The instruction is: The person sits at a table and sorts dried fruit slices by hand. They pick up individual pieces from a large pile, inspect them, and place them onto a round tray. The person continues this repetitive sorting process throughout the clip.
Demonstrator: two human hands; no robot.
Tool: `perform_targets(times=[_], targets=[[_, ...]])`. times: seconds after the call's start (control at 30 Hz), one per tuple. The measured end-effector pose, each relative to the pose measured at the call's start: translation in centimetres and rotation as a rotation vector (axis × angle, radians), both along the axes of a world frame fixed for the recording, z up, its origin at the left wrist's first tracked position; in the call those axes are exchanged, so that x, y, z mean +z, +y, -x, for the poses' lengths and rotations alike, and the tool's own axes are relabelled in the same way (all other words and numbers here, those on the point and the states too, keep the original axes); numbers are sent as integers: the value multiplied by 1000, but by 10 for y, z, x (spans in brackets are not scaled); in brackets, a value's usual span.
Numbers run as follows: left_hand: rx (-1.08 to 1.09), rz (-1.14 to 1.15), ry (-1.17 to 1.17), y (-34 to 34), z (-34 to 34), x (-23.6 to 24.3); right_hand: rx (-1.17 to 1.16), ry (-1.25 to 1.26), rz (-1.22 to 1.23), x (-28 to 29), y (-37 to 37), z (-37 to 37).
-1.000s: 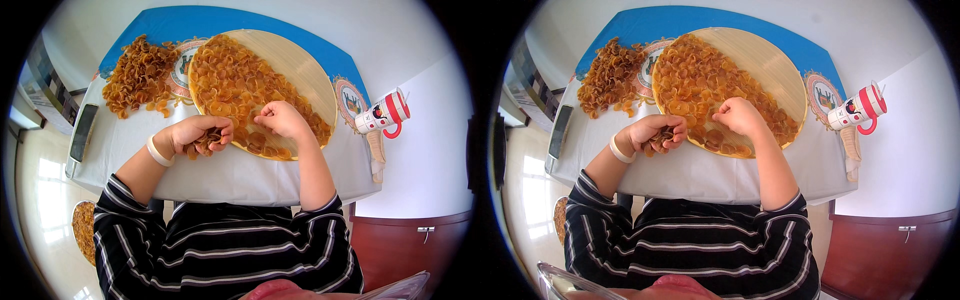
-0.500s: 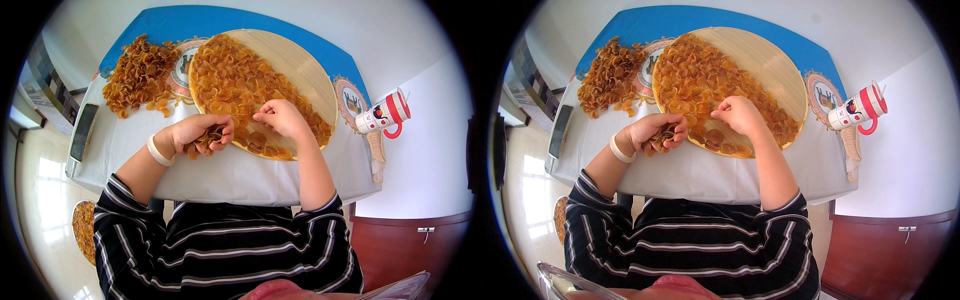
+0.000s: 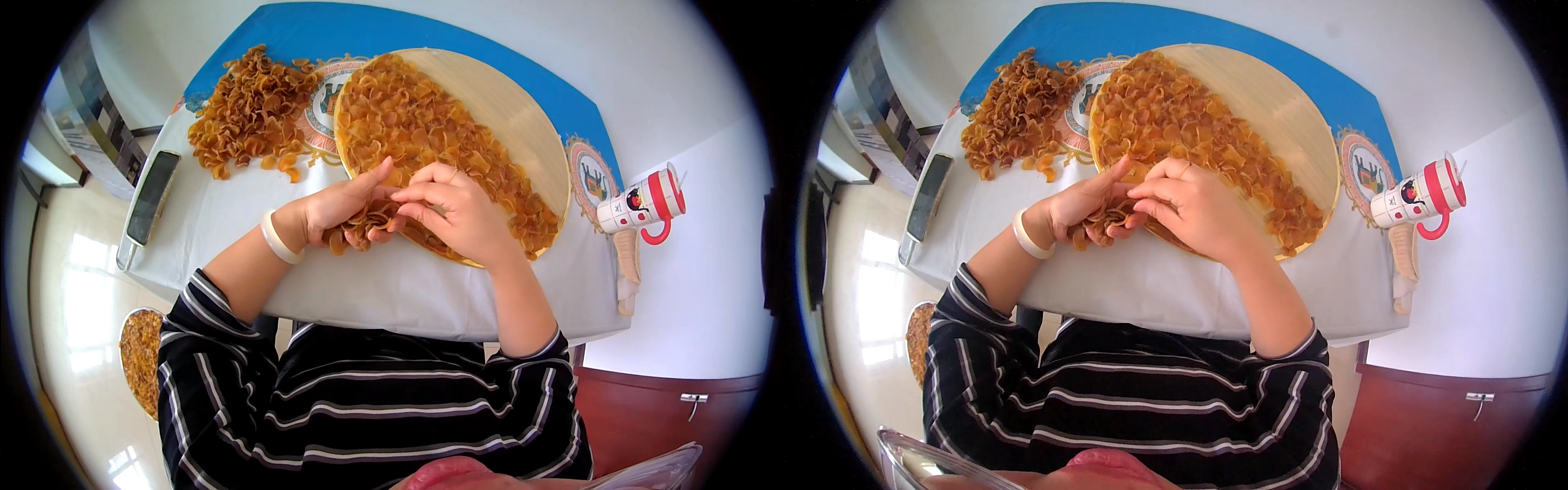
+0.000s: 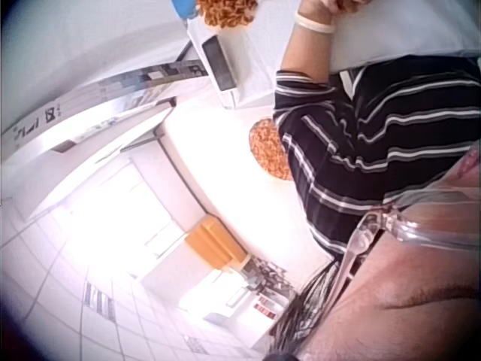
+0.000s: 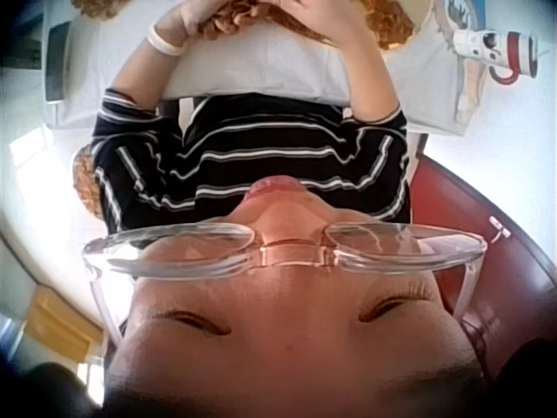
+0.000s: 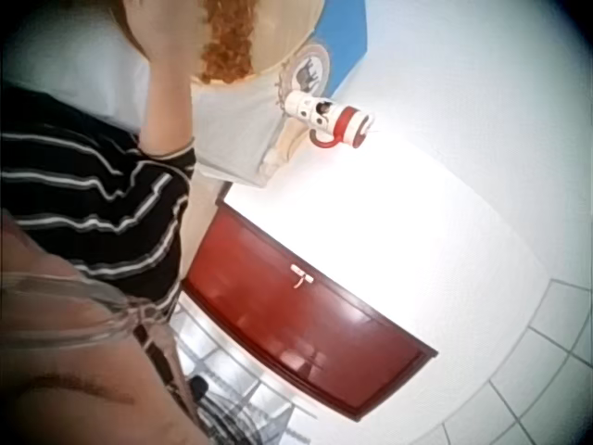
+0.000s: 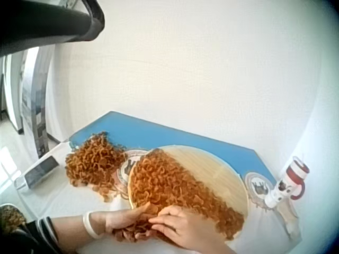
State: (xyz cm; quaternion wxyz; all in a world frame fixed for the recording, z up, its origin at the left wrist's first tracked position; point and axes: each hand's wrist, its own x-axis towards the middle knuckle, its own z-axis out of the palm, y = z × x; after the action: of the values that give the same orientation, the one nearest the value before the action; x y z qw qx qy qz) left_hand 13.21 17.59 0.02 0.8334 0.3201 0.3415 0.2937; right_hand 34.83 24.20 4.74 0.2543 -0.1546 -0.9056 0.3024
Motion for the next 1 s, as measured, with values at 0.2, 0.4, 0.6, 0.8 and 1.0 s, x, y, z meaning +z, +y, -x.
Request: perform_targets(times=[0.2, 0.4, 0.6, 0.8, 1.0], targets=[[23, -26, 9, 0, -2, -1, -8, -94, 13, -3, -4, 4], [-1, -33, -43, -2, 0, 7, -48, -11, 53, -5, -1, 2], [74, -46, -135, -3, -6, 6, -347, 99, -57, 13, 42, -28], [57, -41, -171, -1, -4, 3, -398, -185, -173, -12, 58, -36], [60, -52, -147, -2, -3, 5, -362, -295, -185, -17, 62, -33]])
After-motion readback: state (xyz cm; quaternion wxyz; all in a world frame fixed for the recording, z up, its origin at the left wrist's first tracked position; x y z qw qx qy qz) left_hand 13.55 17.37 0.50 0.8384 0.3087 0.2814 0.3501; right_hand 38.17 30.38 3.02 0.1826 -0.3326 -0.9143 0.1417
